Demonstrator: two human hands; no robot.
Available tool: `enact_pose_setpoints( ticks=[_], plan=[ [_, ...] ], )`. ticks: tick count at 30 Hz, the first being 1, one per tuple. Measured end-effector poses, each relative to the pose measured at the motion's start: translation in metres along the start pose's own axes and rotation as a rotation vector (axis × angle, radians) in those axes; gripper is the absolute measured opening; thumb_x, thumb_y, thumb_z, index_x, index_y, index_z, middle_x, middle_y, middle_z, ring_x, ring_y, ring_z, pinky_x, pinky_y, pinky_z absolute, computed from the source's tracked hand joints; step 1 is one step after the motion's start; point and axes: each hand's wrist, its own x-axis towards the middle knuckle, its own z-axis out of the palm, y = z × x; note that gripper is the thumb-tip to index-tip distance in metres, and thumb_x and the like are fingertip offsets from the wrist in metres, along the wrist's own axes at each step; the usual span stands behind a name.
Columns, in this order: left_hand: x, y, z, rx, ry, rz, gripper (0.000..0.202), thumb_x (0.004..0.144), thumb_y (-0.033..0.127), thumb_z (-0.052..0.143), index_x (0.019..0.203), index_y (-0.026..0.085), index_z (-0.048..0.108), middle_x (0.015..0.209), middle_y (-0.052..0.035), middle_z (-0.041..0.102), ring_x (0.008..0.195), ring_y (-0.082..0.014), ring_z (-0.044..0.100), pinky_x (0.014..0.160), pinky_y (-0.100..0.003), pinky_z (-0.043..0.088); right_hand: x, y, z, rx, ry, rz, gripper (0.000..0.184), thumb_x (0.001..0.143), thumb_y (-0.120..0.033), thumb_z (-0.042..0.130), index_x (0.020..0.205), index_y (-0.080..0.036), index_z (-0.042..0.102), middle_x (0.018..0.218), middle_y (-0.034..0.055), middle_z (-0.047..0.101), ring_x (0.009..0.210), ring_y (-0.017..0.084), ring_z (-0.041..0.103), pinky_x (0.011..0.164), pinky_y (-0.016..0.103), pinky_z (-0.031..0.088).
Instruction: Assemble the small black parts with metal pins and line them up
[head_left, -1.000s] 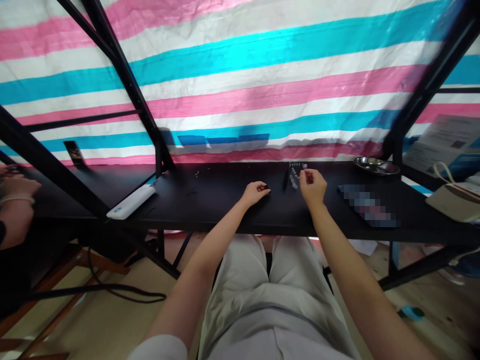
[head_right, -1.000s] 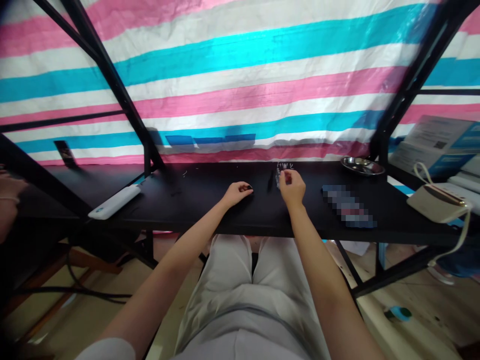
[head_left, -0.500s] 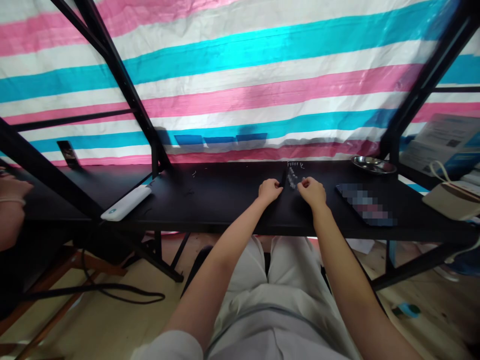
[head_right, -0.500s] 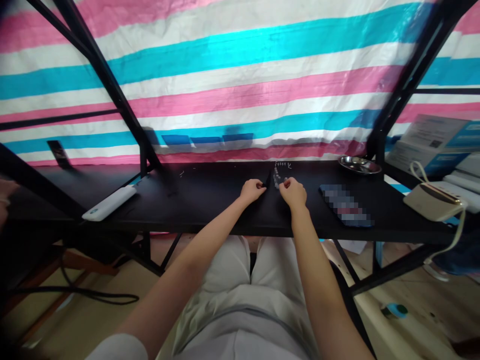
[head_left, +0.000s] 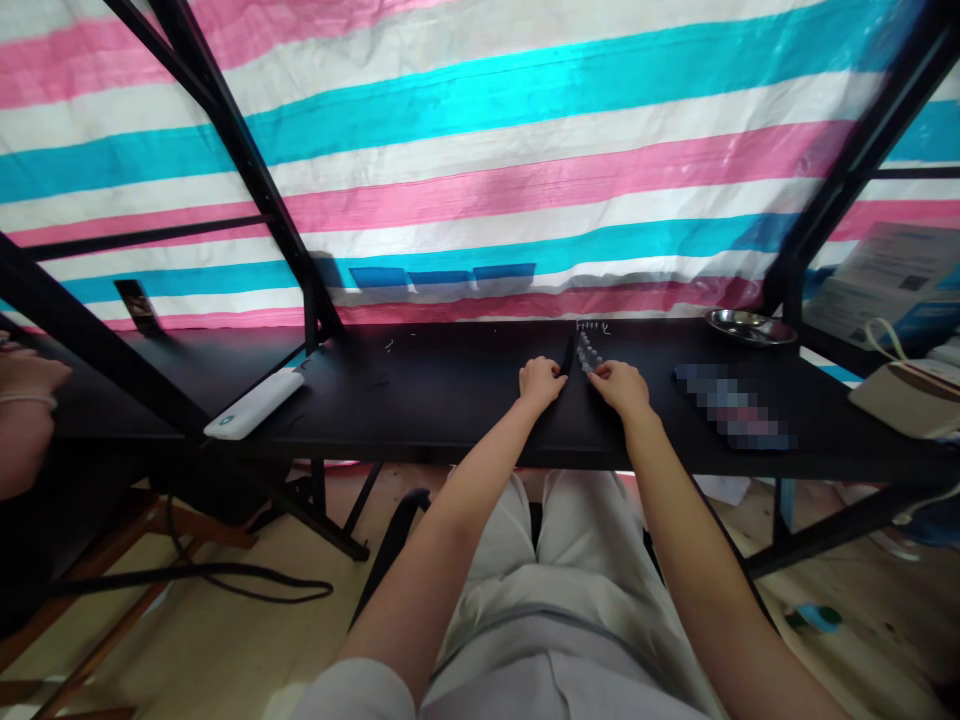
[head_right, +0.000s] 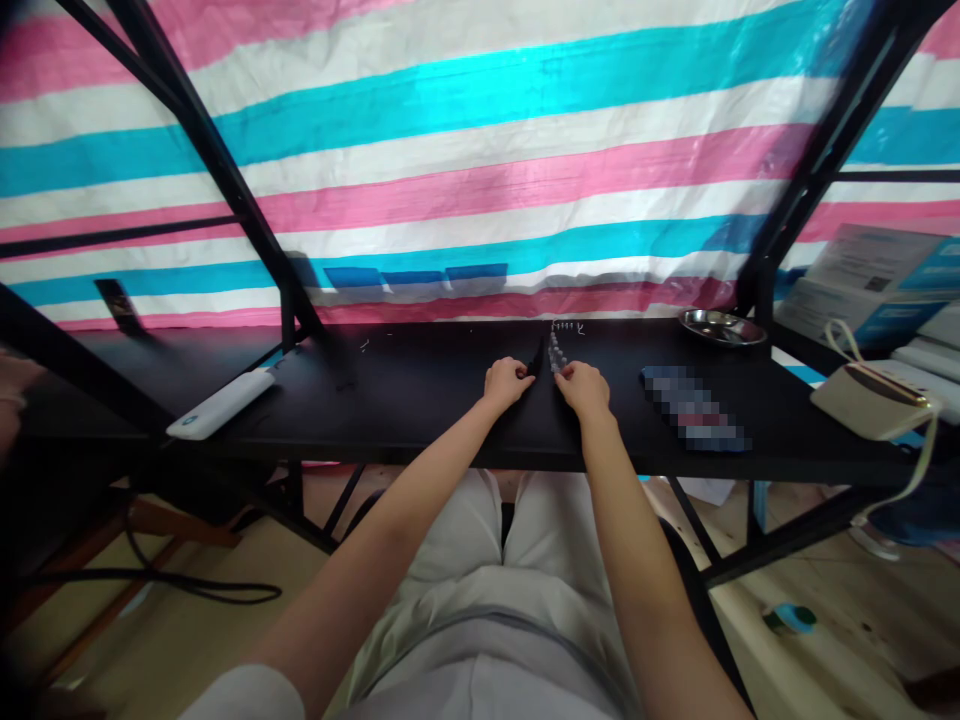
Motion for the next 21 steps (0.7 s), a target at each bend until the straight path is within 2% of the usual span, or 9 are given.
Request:
enact_pose_setpoints(
  ticks=[9, 14, 21],
  plan=[
    [-0.002, 0.0, 0.0, 0.092, -0.001, -0.019, 0.029, 0.074, 0.042, 0.063, 0.093, 0.021, 0.066, 0.1, -0.0062, 0.06, 0.098, -0.0229, 0.053, 0.082, -0.034, 0.043, 0.001, 0.003, 0.001, -0.01, -0.05, 0.039, 0.028, 0.074, -0.042, 0.059, 0.092, -0.021, 0.068, 0.091, 0.0067, 0.069, 0.09, 0.023, 0.062, 0.072, 0.03, 0.045],
    [-0.012, 0.002, -0.003, 0.1, 0.116, 0.059, 0.043, 0.075, 0.036, 0.064, 0.114, 0.02, 0.054, 0.104, -0.0062, 0.059, 0.1, -0.0209, 0.051, 0.082, -0.031, 0.041, 0.0, 0.004, 0.002, -0.005, -0.042, 0.025, 0.03, 0.074, -0.043, 0.06, 0.093, -0.021, 0.069, 0.091, 0.0066, 0.069, 0.09, 0.023, 0.062, 0.073, 0.03, 0.045],
    [-0.02, 0.002, -0.011, 0.111, 0.193, 0.123, 0.029, 0.083, 0.03, 0.056, 0.112, 0.026, 0.059, 0.1, -0.0035, 0.058, 0.095, -0.0184, 0.05, 0.079, -0.03, 0.037, -0.001, 0.002, 0.001, -0.02, -0.039, 0.021, 0.029, 0.074, -0.042, 0.059, 0.092, -0.021, 0.069, 0.09, 0.0061, 0.069, 0.088, 0.021, 0.063, 0.072, 0.028, 0.045]
  ],
)
